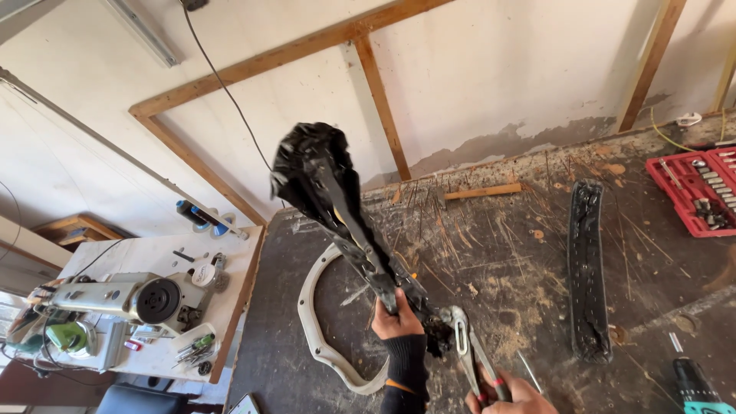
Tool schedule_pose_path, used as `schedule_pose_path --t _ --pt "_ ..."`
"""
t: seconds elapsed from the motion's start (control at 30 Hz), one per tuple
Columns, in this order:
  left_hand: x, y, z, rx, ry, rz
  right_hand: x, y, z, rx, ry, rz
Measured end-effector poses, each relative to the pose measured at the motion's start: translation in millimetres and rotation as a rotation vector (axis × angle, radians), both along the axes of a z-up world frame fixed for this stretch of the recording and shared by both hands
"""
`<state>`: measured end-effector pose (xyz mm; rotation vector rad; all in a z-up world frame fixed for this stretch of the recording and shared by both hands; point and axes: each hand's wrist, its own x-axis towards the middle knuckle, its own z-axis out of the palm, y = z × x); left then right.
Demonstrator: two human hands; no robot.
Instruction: Disassembling a plastic automotive component using a screwdriver and pliers on a workbench
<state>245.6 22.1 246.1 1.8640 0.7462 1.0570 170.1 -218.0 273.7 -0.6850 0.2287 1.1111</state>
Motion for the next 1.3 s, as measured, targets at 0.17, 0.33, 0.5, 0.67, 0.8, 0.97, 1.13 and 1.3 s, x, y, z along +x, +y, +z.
schedule_pose_path --t 0.17,0.33,0.5,0.67,0.8,0.97,1.13,1.3 --pt "1 2 3 -0.102 -0.040 -0.038 4 6 135 -0.482 0.020 -0.061" --pt "5 -5 4 -0.155 -0.001 0.012 15 2 108 -0.281 0.025 0.090" --pt "2 -18 15 -0.157 0.065 0.034 9 23 110 -0.481 0.067 -0.033" --pt "1 -24 1 -0.134 0.053 0.054 3 27 85 -0.468 -0.039 -0.007" --pt "-1 -24 -2 -0.116 0.020 0.051 5 28 76 -0.370 -0.136 0.046" --pt "0 -25 -2 -0.122 0.042 0.070 6 31 57 -0.357 -0.121 0.023" --pt "6 -15 -24 -0.169 0.026 0.059 -2 36 96 -0.501 -0.076 0.014" --pt "14 21 -47 -0.462 0.021 -0.074 -9 8 100 -0.208 0.130 -0.217"
